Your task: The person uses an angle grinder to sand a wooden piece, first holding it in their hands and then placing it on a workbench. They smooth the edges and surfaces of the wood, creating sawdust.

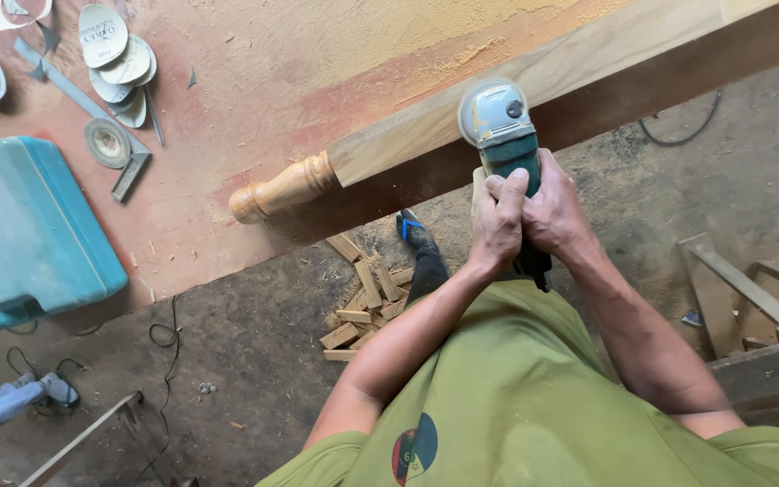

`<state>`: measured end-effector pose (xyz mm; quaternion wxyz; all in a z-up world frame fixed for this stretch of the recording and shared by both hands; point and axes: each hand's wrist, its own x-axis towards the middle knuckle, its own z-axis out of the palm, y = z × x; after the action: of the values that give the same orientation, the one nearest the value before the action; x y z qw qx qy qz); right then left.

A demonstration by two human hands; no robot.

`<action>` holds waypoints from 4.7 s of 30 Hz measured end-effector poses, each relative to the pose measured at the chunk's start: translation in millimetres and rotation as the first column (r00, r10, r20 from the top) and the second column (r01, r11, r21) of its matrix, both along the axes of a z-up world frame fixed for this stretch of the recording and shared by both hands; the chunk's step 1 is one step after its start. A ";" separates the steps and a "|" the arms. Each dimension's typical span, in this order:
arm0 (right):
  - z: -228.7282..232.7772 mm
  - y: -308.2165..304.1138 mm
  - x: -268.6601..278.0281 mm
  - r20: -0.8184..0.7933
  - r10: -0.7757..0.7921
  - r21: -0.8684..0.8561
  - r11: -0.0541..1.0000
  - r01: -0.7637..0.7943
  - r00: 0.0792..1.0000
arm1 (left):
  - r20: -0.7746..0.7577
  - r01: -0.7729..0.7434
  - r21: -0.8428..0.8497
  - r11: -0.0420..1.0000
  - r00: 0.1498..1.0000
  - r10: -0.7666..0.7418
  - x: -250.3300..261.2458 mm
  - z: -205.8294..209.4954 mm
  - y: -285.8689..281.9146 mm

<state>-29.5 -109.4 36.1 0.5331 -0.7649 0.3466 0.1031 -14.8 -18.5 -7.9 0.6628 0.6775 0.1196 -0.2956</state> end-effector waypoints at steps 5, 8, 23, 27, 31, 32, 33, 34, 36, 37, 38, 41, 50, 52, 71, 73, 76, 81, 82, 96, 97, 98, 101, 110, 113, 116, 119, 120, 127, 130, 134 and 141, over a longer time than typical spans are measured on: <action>-6.8 15.2 9.4 -0.047 0.058 0.005 0.998 -0.058 0.997 | 0.040 -0.033 0.009 0.999 0.999 0.033 7.3 1.1 19.5; -4.3 34.9 19.0 -0.079 0.107 0.015 0.994 -0.106 0.991 | 0.050 -0.060 0.037 0.998 0.997 0.058 13.8 6.5 39.1; 7.5 112.2 48.1 -0.069 0.256 0.119 0.962 -0.247 0.964 | 0.091 -0.305 0.000 0.952 0.948 0.304 24.3 17.8 108.5; 4.1 114.6 55.5 -0.103 0.312 0.095 0.948 -0.303 0.945 | 0.072 -0.332 0.051 0.942 0.942 0.328 25.7 3.6 115.8; 5.6 108.1 57.2 -0.088 0.310 0.110 0.948 -0.300 0.947 | 0.087 -0.316 0.063 0.946 0.947 0.311 25.4 -11.9 114.9; 6.6 104.8 56.8 -0.091 0.306 0.111 0.949 -0.296 0.947 | 0.080 -0.316 0.052 0.947 0.947 0.312 24.6 -10.4 111.5; 5.7 100.6 55.3 -0.092 0.303 0.111 0.950 -0.292 0.949 | 0.079 -0.313 0.051 0.948 0.948 0.308 24.0 -10.2 107.4; 5.2 95.8 54.7 -0.087 0.292 0.111 0.953 -0.282 0.952 | 0.082 -0.304 0.059 0.951 0.951 0.299 24.7 -9.8 102.7; 5.5 85.8 53.0 -0.080 0.276 0.110 0.958 -0.266 0.958 | 0.086 -0.290 0.065 0.955 0.955 0.284 25.8 -9.5 93.8; 6.0 80.6 51.8 -0.085 0.272 0.110 0.959 -0.262 0.959 | 0.091 -0.265 0.052 0.963 0.961 0.260 26.3 -10.1 89.6; 6.6 75.4 49.5 -0.092 0.265 0.112 0.960 -0.255 0.960 | 0.095 -0.238 0.042 0.970 0.968 0.234 25.8 -10.5 85.4; 2.2 57.3 45.2 -0.089 0.242 0.090 0.968 -0.234 0.966 | 0.077 -0.214 0.059 0.975 0.975 0.209 27.5 1.9 62.3; 4.4 0.1 32.0 -0.102 0.155 0.069 0.987 -0.148 0.983 | 0.051 -0.119 0.064 0.991 0.992 0.115 27.3 32.7 -2.4; 4.0 -12.0 28.6 -0.104 0.144 0.071 0.988 -0.137 0.984 | 0.063 -0.094 0.066 0.993 0.994 0.090 22.4 21.8 -14.7; 9.7 -107.7 14.2 -0.125 0.085 0.081 0.994 -0.075 0.989 | 0.130 -0.063 0.030 0.998 0.990 0.058 6.6 1.6 -107.0; 10.7 -117.6 12.0 -0.124 0.079 0.076 0.995 -0.070 0.989 | 0.121 -0.053 0.031 0.998 0.991 0.049 3.1 -2.3 -113.9; 16.1 -134.4 10.4 -0.126 0.075 0.078 0.995 -0.066 0.989 | 0.114 -0.029 0.032 0.999 0.993 0.026 1.8 -2.8 -127.8; 23.0 -158.4 5.7 -0.128 0.035 0.083 0.996 -0.024 0.991 | 0.104 0.000 0.014 1.000 0.995 -0.002 0.0 8.7 -156.3; 23.4 -163.4 4.2 -0.142 0.030 0.073 0.997 -0.020 0.989 | 0.095 0.011 0.020 1.000 0.995 -0.012 -1.3 10.0 -161.0; 17.2 -212.0 -12.5 -0.091 -0.062 0.060 0.996 0.068 0.994 | 0.108 0.100 0.028 0.995 0.989 -0.102 -10.2 -0.4 -207.7; 18.4 -214.4 -13.8 -0.084 -0.071 0.056 0.996 0.076 0.994 | 0.110 0.117 0.010 0.993 0.987 -0.117 -10.4 0.7 -211.0; 19.7 -217.5 -15.0 -0.076 -0.081 0.051 0.995 0.085 0.994 | 0.113 0.135 -0.010 0.991 0.985 -0.133 -10.3 1.8 -215.2; 9.6 -223.5 -19.7 -0.061 -0.117 0.045 0.992 0.120 0.991 | 0.111 0.147 -0.027 0.989 0.983 -0.143 -13.9 -8.2 -220.4; 29.4 -225.1 -44.1 0.128 -0.262 -0.055 0.961 0.270 0.957 | 0.756 0.000 0.558 0.830 0.412 -0.509 58.5 -4.1 -153.7; 24.5 -234.8 -56.4 0.225 -0.269 -0.077 0.953 0.293 0.936 | 0.339 -0.053 0.938 0.343 0.351 -0.873 111.4 -20.7 -67.9; 4.7 -241.0 -73.4 0.272 -0.250 -0.127 0.948 0.292 0.929 | 0.145 0.076 0.982 0.175 0.299 -0.943 143.5 -66.0 -10.0; 21.5 -226.3 -76.1 0.328 -0.256 -0.106 0.947 0.305 0.909 | 0.270 -0.055 0.963 0.264 0.173 -0.947 145.9 -89.3 6.9; 27.2 -221.2 -76.5 0.338 -0.254 -0.115 0.944 0.308 0.906 | 0.282 -0.061 0.959 0.276 0.168 -0.944 149.6 -111.3 20.3; 40.3 -172.2 -70.9 0.354 -0.317 -0.098 0.923 0.372 0.880 | 0.551 -0.552 0.665 0.503 -0.092 -0.829 145.9 -138.6 73.2; 17.6 -158.0 -80.2 0.323 -0.299 -0.133 0.925 0.356 0.898 | 0.535 -0.566 0.671 0.479 -0.078 -0.841 119.3 -140.0 81.3; 13.4 -143.2 -81.3 0.229 -0.259 -0.218 0.926 0.309 0.938 | 0.503 -0.512 0.744 0.429 0.007 -0.864 97.0 -136.4 82.9; 19.5 -91.1 -49.2 0.125 -0.238 -0.110 0.961 0.252 0.963 | 0.574 -0.401 0.790 0.463 0.220 -0.789 71.6 -106.1 62.3</action>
<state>-78.7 -200.5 55.6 0.5112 -0.7524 0.4145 -0.0284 56.8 43.8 -114.1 0.0928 0.9347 -0.2904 0.1828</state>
